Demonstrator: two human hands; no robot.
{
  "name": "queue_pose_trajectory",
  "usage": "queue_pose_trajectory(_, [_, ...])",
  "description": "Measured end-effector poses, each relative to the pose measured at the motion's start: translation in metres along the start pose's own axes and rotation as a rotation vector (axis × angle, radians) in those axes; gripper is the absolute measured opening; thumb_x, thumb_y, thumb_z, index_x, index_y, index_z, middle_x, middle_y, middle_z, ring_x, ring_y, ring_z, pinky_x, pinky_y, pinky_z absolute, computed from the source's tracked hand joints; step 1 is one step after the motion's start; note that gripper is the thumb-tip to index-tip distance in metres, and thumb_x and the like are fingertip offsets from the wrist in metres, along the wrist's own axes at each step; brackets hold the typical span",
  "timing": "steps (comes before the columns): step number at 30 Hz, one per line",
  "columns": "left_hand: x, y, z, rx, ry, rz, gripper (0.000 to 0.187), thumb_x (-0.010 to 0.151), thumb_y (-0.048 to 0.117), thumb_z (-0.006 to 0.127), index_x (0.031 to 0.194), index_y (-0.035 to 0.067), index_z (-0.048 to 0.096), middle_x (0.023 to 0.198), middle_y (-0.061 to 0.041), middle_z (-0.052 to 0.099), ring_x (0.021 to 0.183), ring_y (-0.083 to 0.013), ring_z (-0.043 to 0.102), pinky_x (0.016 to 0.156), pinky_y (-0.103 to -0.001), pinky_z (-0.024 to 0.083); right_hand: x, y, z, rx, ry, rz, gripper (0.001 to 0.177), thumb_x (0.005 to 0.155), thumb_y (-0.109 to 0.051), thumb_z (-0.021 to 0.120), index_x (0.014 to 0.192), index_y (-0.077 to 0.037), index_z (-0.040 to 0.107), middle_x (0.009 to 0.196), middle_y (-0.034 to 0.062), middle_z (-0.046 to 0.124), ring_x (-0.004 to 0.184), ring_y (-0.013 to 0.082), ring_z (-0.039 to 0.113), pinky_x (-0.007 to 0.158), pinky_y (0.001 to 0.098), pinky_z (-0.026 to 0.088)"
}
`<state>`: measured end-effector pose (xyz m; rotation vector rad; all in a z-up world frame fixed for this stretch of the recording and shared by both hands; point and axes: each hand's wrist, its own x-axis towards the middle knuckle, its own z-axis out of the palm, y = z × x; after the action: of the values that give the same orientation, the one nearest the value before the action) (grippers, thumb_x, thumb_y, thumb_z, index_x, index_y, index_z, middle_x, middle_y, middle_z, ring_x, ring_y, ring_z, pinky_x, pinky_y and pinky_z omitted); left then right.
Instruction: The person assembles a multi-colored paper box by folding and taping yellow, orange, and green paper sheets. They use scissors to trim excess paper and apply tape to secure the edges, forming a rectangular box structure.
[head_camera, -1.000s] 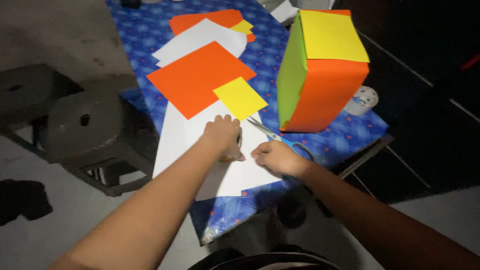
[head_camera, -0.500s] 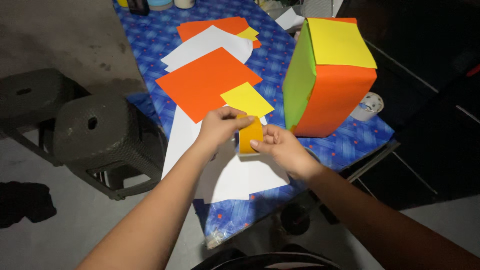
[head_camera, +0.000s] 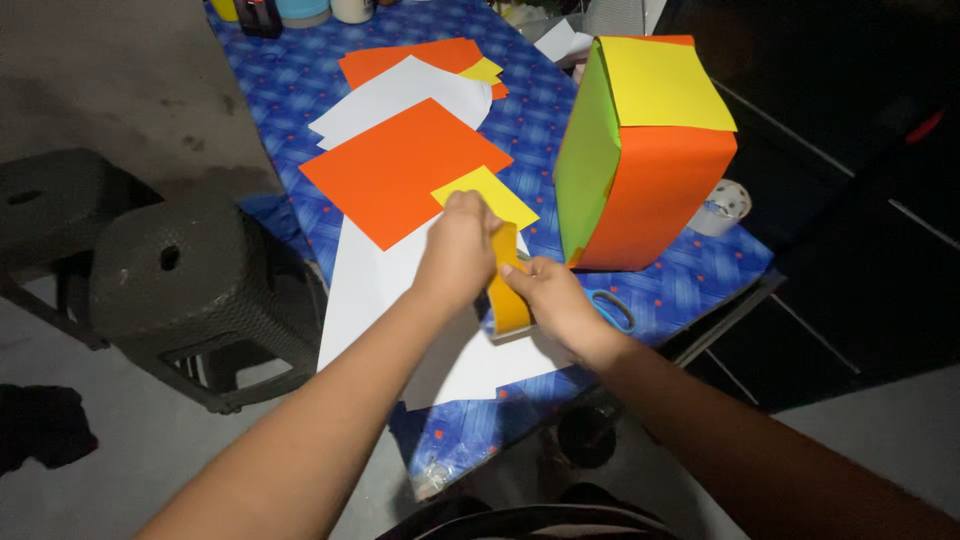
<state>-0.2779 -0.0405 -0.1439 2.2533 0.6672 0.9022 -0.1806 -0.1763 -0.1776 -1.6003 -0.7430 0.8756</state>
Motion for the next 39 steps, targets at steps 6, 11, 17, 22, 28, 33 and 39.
queue_pose_trajectory(6, [-0.010,-0.014,-0.024,-0.087,-0.373,0.068,0.066,0.066,0.031,0.091,0.110,-0.001,0.054,0.113,-0.024,0.062,0.104,-0.0385,0.064,0.088,-0.044,0.053,-0.011,0.011,0.006,0.421,-0.148,0.279,0.031,0.101,-0.026,0.054,0.099,0.003,0.065,0.089,0.0133,0.072,0.076,0.0232,0.071,0.070,0.0367,0.059])
queue_pose_trajectory(11, [0.000,-0.008,-0.037,0.179,-0.479,0.013,0.084,0.055,0.040,0.098,0.119,0.005,0.057,0.119,-0.018,0.063,0.119,-0.0372,0.056,0.099,-0.045,0.048,-0.020,0.021,-0.026,-0.793,0.297,0.000,0.031,0.102,-0.028,0.054,0.107,-0.002,0.071,0.104,0.0246,0.073,0.098,0.0403,0.070,0.088,0.0487,0.056])
queue_pose_trajectory(17, [0.006,-0.004,-0.046,0.261,-0.518,-0.032,0.084,0.055,0.044,0.097,0.122,0.013,0.058,0.127,-0.011,0.059,0.124,-0.0330,0.048,0.103,-0.044,0.045,-0.033,0.055,-0.067,-1.433,0.328,-0.072,0.034,0.077,-0.014,0.063,0.108,-0.002,0.070,0.127,0.0228,0.064,0.116,0.0398,0.059,0.095,0.0504,0.051])
queue_pose_trajectory(22, [0.010,-0.009,-0.042,0.274,-0.536,-0.027,0.083,0.056,0.044,0.098,0.123,0.015,0.058,0.132,-0.011,0.054,0.128,-0.0336,0.044,0.109,-0.045,0.040,0.004,0.064,-0.093,-1.415,0.024,0.154,0.029,0.079,-0.020,0.069,0.100,-0.002,0.076,0.103,0.0217,0.069,0.098,0.0384,0.067,0.087,0.0475,0.055])
queue_pose_trajectory(28, [0.014,-0.017,-0.037,0.227,-0.570,-0.044,0.082,0.057,0.042,0.098,0.124,0.017,0.058,0.137,-0.010,0.051,0.134,-0.0339,0.040,0.112,-0.045,0.039,-0.003,-0.003,-0.132,-0.530,-0.258,0.469,0.045,0.075,-0.031,0.082,0.103,0.002,0.071,0.072,0.0108,0.072,0.060,0.0201,0.064,0.046,0.0308,0.044])
queue_pose_trajectory(33, [0.016,-0.019,-0.040,0.222,-0.604,-0.086,0.083,0.059,0.042,0.098,0.127,0.018,0.056,0.141,-0.010,0.048,0.136,-0.0344,0.038,0.114,-0.047,0.037,-0.038,-0.091,-0.128,-0.425,-0.396,0.736,0.067,0.077,-0.051,0.083,0.113,0.001,0.059,0.068,0.0115,0.061,0.048,0.0176,0.053,0.038,0.0291,0.044])
queue_pose_trajectory(39, [0.019,-0.018,-0.038,0.182,-0.649,-0.064,0.082,0.056,0.040,0.098,0.125,0.020,0.058,0.142,-0.009,0.047,0.141,-0.0328,0.034,0.116,-0.047,0.035,-0.029,-0.132,-0.093,-1.026,-0.426,0.629,0.085,0.065,-0.069,0.079,0.113,0.001,0.070,0.080,0.0118,0.065,0.059,0.0207,0.071,0.055,0.0328,0.064])
